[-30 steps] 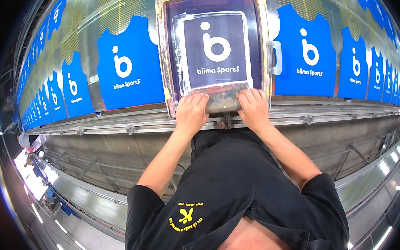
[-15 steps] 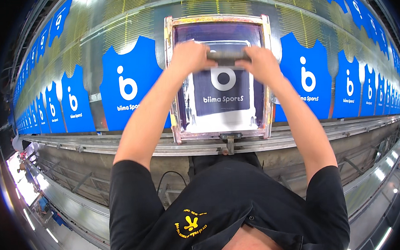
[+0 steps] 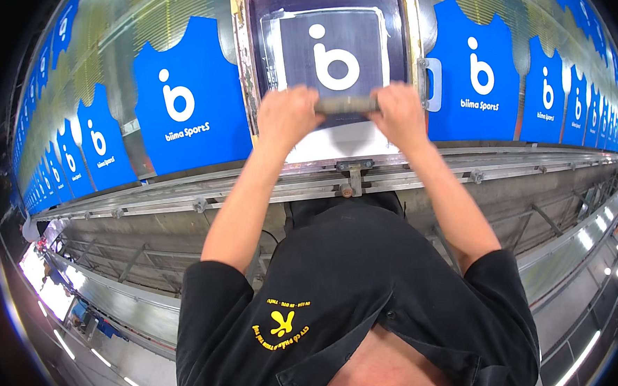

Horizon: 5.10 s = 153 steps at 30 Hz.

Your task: The person uses a squeegee to press ink through a screen onto a white t-shirt placed on a printing frame. The person repeatedly pulls the squeegee across the screen to transfer the logo onto the fabric.

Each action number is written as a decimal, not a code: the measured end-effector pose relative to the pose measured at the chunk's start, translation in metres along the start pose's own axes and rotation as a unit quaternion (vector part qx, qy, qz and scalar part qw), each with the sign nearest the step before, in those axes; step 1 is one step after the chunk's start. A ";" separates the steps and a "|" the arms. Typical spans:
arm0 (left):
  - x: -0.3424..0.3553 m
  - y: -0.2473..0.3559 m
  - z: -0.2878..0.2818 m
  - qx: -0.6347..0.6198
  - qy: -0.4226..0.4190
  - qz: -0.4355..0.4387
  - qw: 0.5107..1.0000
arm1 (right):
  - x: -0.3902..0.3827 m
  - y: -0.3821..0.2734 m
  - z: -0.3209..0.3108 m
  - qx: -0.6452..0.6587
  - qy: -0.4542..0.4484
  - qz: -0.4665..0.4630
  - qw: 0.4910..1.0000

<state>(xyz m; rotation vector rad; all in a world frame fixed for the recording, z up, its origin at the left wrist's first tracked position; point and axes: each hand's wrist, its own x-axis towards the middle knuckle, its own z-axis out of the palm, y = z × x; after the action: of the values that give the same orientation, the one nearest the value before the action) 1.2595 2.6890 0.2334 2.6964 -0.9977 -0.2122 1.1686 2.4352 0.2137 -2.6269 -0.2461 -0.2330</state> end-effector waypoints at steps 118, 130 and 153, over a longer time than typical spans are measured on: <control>-0.332 -0.279 -0.109 -0.060 -0.043 -0.010 0.997 | 0.042 -0.396 0.160 0.075 -0.121 -0.020 0.990; -0.014 -0.432 -0.171 0.015 -0.087 -0.025 0.996 | 0.340 -0.257 0.192 0.029 0.002 0.003 1.000; -0.216 -0.306 -0.111 -0.061 -0.138 -0.058 0.987 | 0.101 -0.337 0.185 0.075 -0.053 0.041 0.995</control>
<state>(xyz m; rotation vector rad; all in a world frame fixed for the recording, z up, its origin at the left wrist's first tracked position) 1.3106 3.0754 0.2614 2.6617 -0.8666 -0.6628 1.2160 2.8296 0.2270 -2.4960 -0.1836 -0.0458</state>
